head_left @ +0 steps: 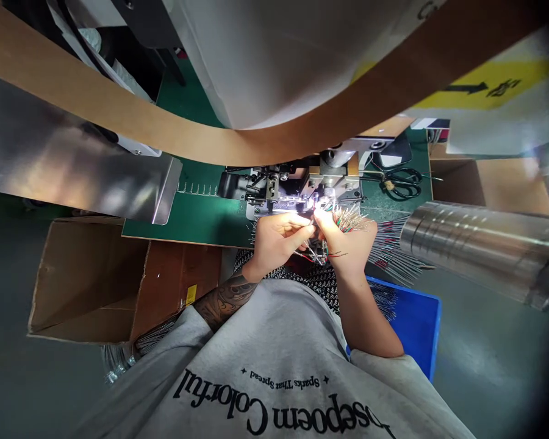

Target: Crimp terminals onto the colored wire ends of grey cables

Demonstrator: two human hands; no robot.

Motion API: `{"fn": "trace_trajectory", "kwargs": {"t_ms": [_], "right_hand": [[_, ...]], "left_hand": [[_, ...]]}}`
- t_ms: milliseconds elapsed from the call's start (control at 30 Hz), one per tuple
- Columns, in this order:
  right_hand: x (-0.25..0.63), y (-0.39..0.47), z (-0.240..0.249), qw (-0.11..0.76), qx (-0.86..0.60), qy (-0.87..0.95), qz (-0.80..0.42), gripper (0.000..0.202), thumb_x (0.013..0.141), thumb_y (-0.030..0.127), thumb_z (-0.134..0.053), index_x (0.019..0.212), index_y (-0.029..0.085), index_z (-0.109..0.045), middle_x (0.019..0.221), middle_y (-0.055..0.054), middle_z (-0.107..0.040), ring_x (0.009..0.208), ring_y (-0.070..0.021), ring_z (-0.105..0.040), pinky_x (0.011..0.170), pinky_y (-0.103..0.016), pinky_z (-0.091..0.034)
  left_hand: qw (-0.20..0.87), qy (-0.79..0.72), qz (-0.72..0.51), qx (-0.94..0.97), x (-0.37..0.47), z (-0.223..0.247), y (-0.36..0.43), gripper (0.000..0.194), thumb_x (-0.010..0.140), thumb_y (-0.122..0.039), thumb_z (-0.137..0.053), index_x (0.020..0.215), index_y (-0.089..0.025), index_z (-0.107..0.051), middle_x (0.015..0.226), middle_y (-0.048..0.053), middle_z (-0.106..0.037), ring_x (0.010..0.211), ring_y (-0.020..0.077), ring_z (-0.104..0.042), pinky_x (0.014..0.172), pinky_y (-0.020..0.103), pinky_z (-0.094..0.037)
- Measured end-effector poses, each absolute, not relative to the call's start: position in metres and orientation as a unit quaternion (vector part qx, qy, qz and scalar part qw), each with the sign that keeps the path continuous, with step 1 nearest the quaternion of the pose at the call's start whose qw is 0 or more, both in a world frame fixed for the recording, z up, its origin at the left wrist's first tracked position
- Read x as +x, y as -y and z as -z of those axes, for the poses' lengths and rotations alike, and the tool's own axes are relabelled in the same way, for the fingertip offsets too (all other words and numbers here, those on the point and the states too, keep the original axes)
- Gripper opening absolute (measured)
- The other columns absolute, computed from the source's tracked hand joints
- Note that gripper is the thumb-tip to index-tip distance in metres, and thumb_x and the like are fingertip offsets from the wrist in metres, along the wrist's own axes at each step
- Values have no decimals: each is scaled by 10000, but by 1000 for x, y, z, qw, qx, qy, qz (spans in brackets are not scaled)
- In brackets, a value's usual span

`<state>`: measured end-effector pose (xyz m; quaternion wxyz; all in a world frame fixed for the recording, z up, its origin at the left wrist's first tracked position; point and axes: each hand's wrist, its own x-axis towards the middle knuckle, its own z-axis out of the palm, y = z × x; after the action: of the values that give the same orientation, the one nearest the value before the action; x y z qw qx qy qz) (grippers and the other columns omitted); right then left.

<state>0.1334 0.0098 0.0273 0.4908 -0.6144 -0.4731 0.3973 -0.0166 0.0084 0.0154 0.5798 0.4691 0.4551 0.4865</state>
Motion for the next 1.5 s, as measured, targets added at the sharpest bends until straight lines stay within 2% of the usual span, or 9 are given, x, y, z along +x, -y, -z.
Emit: {"fn": "trace_trajectory", "kwargs": {"t_ms": [300,467,600,800,933,1033,1167,1300,1500], "right_hand": [[132,10,-27,523,-598,448,-411,536,929,585,-808,539,302,-572,525,13,-560,527,-201,-528,591,-411,-536],[128,6,-32,522,-610,436,-406,510,905,492,-816,513,283,-564,499,27,-556,495,-173,-501,574,-382,-503],[124,1,-32,506,-653,429,-363,500,891,486,-840,521,285,-570,498,40,-561,486,-174,-526,632,-395,-539],[116,0,-32,550,-648,411,-329,534,906,569,-819,534,292,-554,516,28,-560,504,-196,-558,605,-402,-576],[116,1,-30,559,-630,434,-318,477,909,460,-808,547,274,-561,545,32,-564,544,-190,-595,666,-415,-617],[119,-2,-30,535,-654,435,-312,448,882,421,-818,533,267,-583,543,33,-580,538,-185,-604,704,-426,-628],[123,-8,-31,508,-675,418,-334,498,835,471,-840,465,273,-573,474,36,-561,453,-175,-541,577,-387,-536],[125,-12,-28,507,-670,419,-344,518,849,487,-824,452,292,-555,451,45,-541,467,-182,-534,556,-360,-481],[126,-13,-24,502,-671,428,-339,490,884,459,-830,512,289,-559,497,39,-576,519,-204,-579,612,-374,-528]], "left_hand": [[643,-410,-426,486,-30,-19,-10,224,824,-326,-948,879,-156,-813,669,20,-779,549,148,-734,558,278,-684],[648,-415,-414,486,-30,-16,-15,302,783,-344,-1002,878,-143,-797,680,23,-777,559,151,-731,571,288,-694],[629,-433,-441,472,-23,-13,-15,340,763,-376,-1010,877,-145,-788,713,28,-787,566,154,-732,565,295,-691],[633,-431,-445,464,-19,-9,-17,269,762,-279,-970,897,-145,-780,707,18,-792,534,137,-720,524,243,-649],[649,-424,-432,461,-24,-7,-19,247,780,-258,-942,903,-142,-763,699,17,-789,530,136,-723,526,234,-646],[637,-420,-434,479,-25,-6,-19,230,804,-264,-923,916,-148,-760,720,22,-798,538,145,-734,537,247,-655],[604,-434,-445,500,-21,-4,-18,207,828,-270,-908,910,-153,-758,720,23,-798,554,149,-740,550,253,-653],[553,-456,-472,513,-15,-2,-15,210,861,-281,-900,905,-129,-764,730,38,-796,581,125,-708,564,236,-616],[539,-460,-497,500,-9,2,-13,261,876,-318,-907,907,-106,-760,730,45,-787,593,100,-676,575,218,-576]]}}
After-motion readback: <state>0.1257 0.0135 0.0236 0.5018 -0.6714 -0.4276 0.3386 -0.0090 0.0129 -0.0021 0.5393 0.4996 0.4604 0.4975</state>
